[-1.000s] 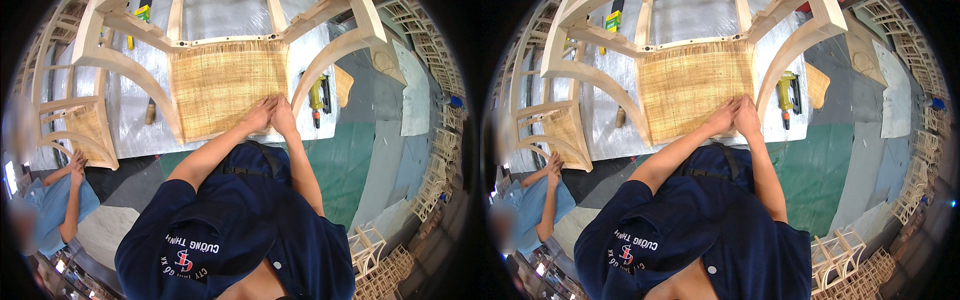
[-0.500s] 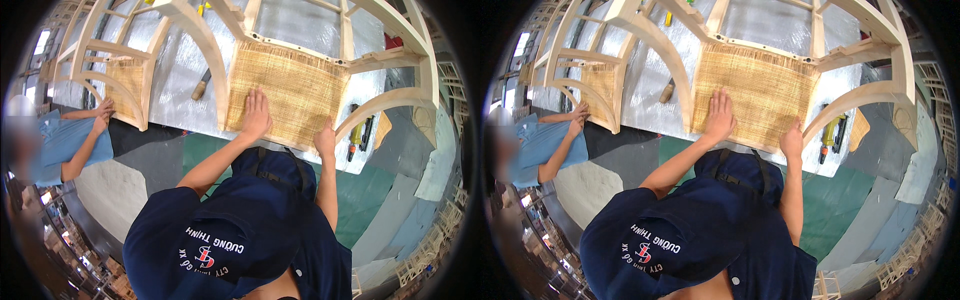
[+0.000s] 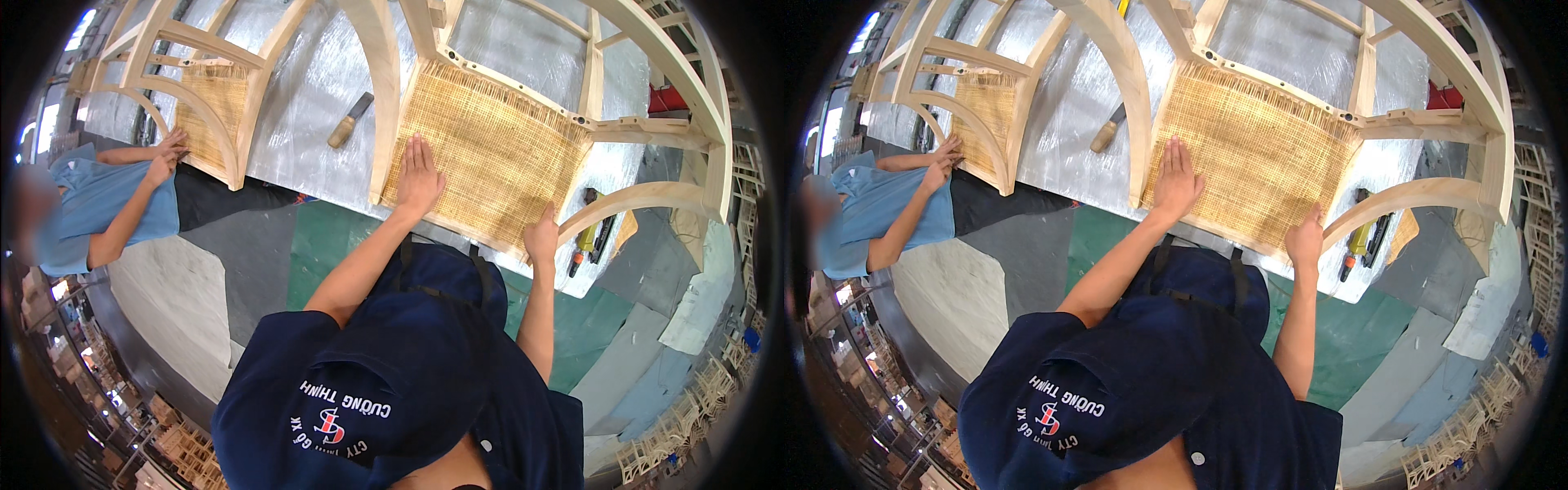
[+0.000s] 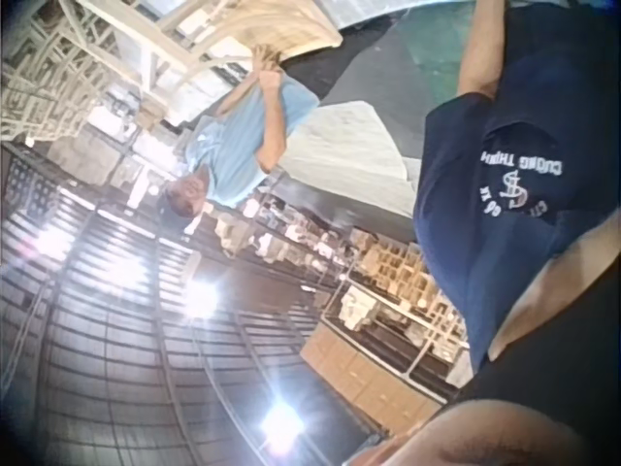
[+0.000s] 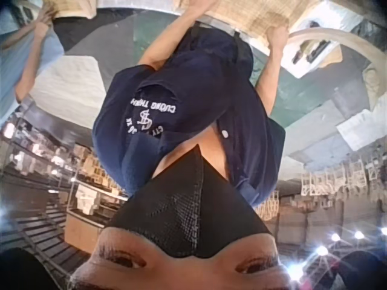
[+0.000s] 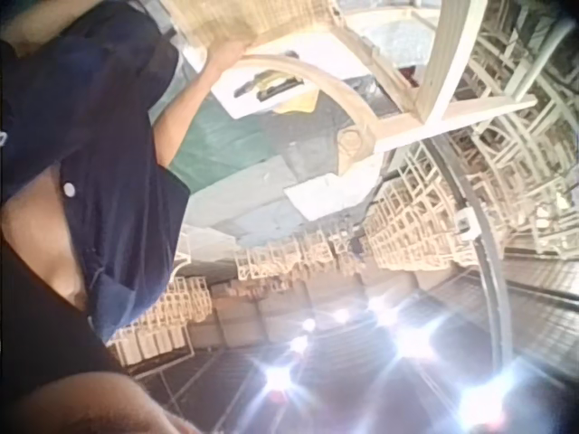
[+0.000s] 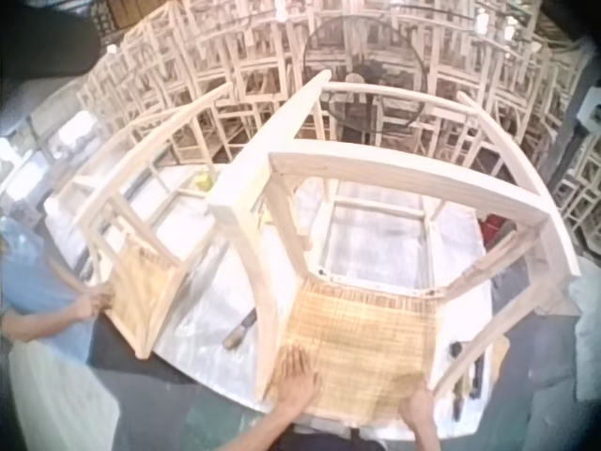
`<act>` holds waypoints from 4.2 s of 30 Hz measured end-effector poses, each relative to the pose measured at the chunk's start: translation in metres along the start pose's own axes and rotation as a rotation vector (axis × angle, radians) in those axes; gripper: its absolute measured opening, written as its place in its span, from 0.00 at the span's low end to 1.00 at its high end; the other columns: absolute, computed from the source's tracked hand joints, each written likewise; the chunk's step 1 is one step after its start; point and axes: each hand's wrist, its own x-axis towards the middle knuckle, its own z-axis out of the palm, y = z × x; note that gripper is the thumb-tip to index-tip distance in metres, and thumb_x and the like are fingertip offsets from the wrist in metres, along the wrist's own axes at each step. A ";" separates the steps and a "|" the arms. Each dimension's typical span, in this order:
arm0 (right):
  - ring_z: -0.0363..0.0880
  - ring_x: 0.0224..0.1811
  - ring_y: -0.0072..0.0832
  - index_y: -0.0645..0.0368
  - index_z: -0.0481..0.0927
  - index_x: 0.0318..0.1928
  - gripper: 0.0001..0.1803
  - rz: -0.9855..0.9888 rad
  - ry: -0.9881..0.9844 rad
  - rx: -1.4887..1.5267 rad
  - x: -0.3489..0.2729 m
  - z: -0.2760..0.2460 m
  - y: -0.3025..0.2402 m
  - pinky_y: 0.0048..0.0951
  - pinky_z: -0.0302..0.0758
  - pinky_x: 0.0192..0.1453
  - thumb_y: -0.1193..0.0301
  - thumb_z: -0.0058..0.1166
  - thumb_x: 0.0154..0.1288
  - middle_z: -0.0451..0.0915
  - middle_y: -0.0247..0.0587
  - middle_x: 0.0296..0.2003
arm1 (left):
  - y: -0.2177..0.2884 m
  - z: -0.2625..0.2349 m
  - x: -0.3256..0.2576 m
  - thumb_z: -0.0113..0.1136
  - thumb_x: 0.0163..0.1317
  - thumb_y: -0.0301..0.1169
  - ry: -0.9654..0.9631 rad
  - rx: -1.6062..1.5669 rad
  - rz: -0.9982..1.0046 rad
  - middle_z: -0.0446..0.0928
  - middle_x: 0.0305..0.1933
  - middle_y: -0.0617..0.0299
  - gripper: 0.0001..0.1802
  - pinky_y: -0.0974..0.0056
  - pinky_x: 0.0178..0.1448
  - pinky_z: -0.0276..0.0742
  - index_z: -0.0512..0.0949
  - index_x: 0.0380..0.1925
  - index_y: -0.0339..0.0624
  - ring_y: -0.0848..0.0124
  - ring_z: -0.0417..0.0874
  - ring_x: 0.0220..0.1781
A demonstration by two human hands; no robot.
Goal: The person places a woven rattan mat onto the seat frame of a wooden chair, aligns it, and secures it using a staple gun and a hammer. The person works on one chair at a time in a workshop setting.
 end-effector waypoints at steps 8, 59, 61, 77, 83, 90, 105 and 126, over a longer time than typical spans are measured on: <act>0.85 0.37 0.60 0.75 0.59 0.72 0.41 0.048 0.057 0.025 0.002 0.002 0.004 0.52 0.81 0.45 0.79 0.53 0.57 0.83 0.71 0.33 | -0.004 -0.004 0.002 0.55 0.69 0.44 -0.031 0.071 0.023 0.44 0.82 0.30 0.47 0.48 0.85 0.47 0.49 0.74 0.18 0.43 0.45 0.85; 0.57 0.79 0.54 0.67 0.57 0.74 0.56 -0.186 0.000 -0.217 -0.015 0.013 0.012 0.41 0.68 0.77 0.68 0.78 0.49 0.52 0.68 0.77 | -0.042 -0.040 0.009 0.52 0.66 0.20 -0.459 0.580 0.453 0.40 0.85 0.40 0.40 0.51 0.84 0.54 0.51 0.78 0.34 0.46 0.44 0.86; 0.56 0.79 0.54 0.67 0.57 0.74 0.56 -0.139 -0.041 -0.215 -0.015 0.013 0.013 0.41 0.68 0.78 0.69 0.78 0.49 0.51 0.68 0.77 | -0.041 -0.038 0.009 0.52 0.67 0.21 -0.404 0.568 0.454 0.40 0.85 0.40 0.40 0.51 0.84 0.54 0.51 0.78 0.34 0.46 0.44 0.86; 0.53 0.80 0.59 0.67 0.59 0.71 0.51 -0.224 0.037 -0.177 -0.015 0.022 0.018 0.45 0.63 0.80 0.73 0.77 0.50 0.49 0.72 0.76 | -0.026 -0.033 -0.012 0.55 0.65 0.21 -0.390 0.634 0.716 0.40 0.86 0.53 0.47 0.34 0.74 0.67 0.52 0.79 0.75 0.39 0.49 0.83; 0.52 0.79 0.60 0.66 0.60 0.70 0.49 -0.233 0.066 -0.177 -0.016 0.024 0.018 0.46 0.63 0.80 0.74 0.76 0.51 0.49 0.72 0.76 | -0.006 -0.021 -0.038 0.53 0.69 0.25 -0.331 0.742 0.752 0.41 0.87 0.63 0.45 0.32 0.54 0.80 0.51 0.78 0.85 0.45 0.53 0.82; 0.51 0.80 0.60 0.64 0.62 0.71 0.44 -0.259 0.142 -0.242 -0.026 0.029 0.014 0.47 0.62 0.80 0.75 0.71 0.56 0.49 0.67 0.78 | 0.007 0.008 -0.079 0.49 0.73 0.33 -0.323 0.705 0.566 0.37 0.87 0.66 0.38 0.16 0.67 0.58 0.51 0.81 0.68 0.39 0.46 0.84; 0.46 0.82 0.56 0.42 0.59 0.79 0.39 -0.297 0.021 -0.238 -0.087 0.091 -0.021 0.58 0.49 0.81 0.57 0.58 0.70 0.50 0.55 0.80 | 0.006 0.018 -0.096 0.66 0.57 0.31 -0.385 0.195 0.293 0.33 0.87 0.66 0.52 0.08 0.68 0.32 0.53 0.80 0.74 0.31 0.29 0.84; 0.38 0.84 0.50 0.43 0.50 0.81 0.37 -0.382 0.220 -0.290 0.090 0.031 -0.136 0.53 0.43 0.85 0.43 0.34 0.80 0.40 0.47 0.83 | 0.001 0.027 -0.098 0.60 0.61 0.28 -0.203 0.226 0.377 0.35 0.87 0.60 0.47 0.08 0.67 0.35 0.55 0.80 0.67 0.27 0.33 0.82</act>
